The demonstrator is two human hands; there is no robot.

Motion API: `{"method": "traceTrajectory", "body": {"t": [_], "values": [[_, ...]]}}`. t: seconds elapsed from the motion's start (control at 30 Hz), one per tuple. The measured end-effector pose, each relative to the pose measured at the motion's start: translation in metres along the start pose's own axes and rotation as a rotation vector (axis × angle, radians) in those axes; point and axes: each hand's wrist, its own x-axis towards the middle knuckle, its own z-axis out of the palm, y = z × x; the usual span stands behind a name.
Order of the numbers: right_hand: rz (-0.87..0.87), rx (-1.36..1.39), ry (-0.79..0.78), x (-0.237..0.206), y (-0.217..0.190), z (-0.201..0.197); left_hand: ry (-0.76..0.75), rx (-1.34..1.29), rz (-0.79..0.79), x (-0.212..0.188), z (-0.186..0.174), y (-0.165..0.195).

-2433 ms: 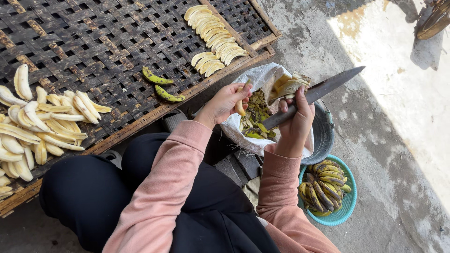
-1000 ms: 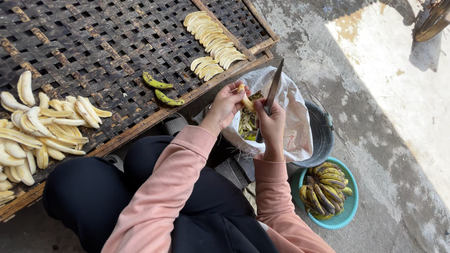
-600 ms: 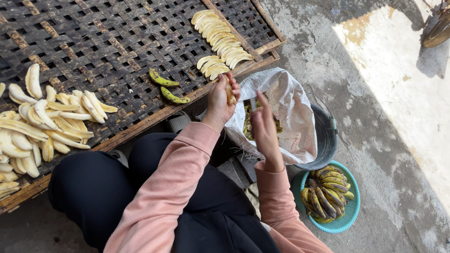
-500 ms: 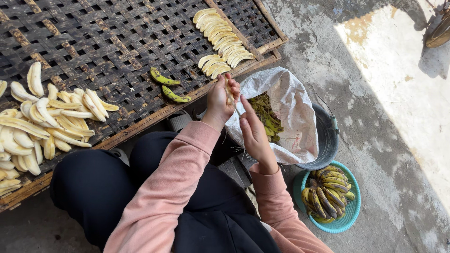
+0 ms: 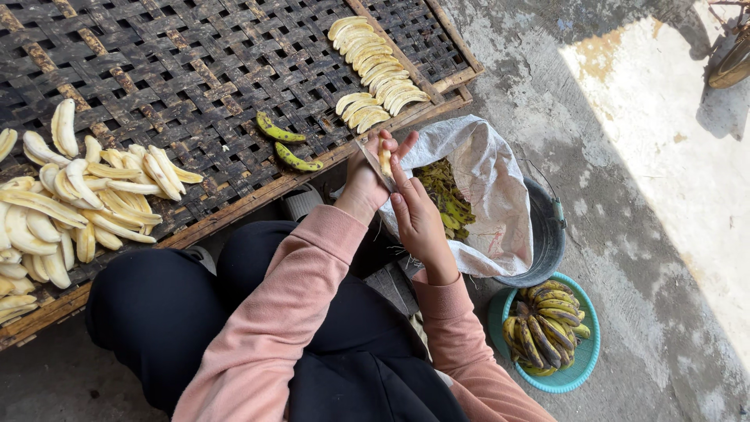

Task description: The person sits on the ground peeling bananas with a small knife, dropping the peels into a woven sack beside them. They place the peeled bananas one at a time onto woven bamboo trays, arranging them in rows alongside already peeled bananas.

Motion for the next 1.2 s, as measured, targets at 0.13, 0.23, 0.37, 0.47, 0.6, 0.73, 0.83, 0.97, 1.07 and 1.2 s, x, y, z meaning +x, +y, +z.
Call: {"method": "traceTrajectory", "body": {"t": [0.13,0.23,0.37,0.47,0.6,0.73,0.83,0.97,1.07,1.2], "values": [[-0.111,0.066,0.061,0.005,0.004,0.006,0.07,0.101,0.029,-0.009,0.004,-0.003],[-0.098,0.066,0.108,0.01,0.007,0.013,0.096,0.16,0.083,-0.014,0.012,-0.006],[0.034,-0.013,0.139,0.016,0.008,0.023,0.074,0.226,0.135,-0.018,0.02,-0.008],[0.001,0.008,0.153,0.02,0.006,0.028,0.05,0.309,0.147,-0.023,0.018,-0.002],[0.042,-0.035,0.127,0.026,-0.003,0.037,-0.043,0.414,0.229,-0.031,0.012,0.013],[0.109,-0.176,0.083,0.035,-0.019,0.056,0.027,0.401,0.238,-0.041,0.002,0.041],[-0.035,-0.322,0.112,0.044,-0.031,0.082,0.04,0.951,0.277,-0.046,-0.008,0.091],[-0.198,-0.495,0.196,0.068,-0.036,0.129,0.33,1.285,0.232,-0.064,-0.028,0.169],[-0.106,-0.398,0.179,0.095,-0.027,0.166,0.596,1.391,0.258,-0.088,-0.042,0.226],[0.047,-0.305,-0.086,0.114,-0.009,0.208,1.195,1.414,0.639,-0.123,-0.057,0.288]]}}
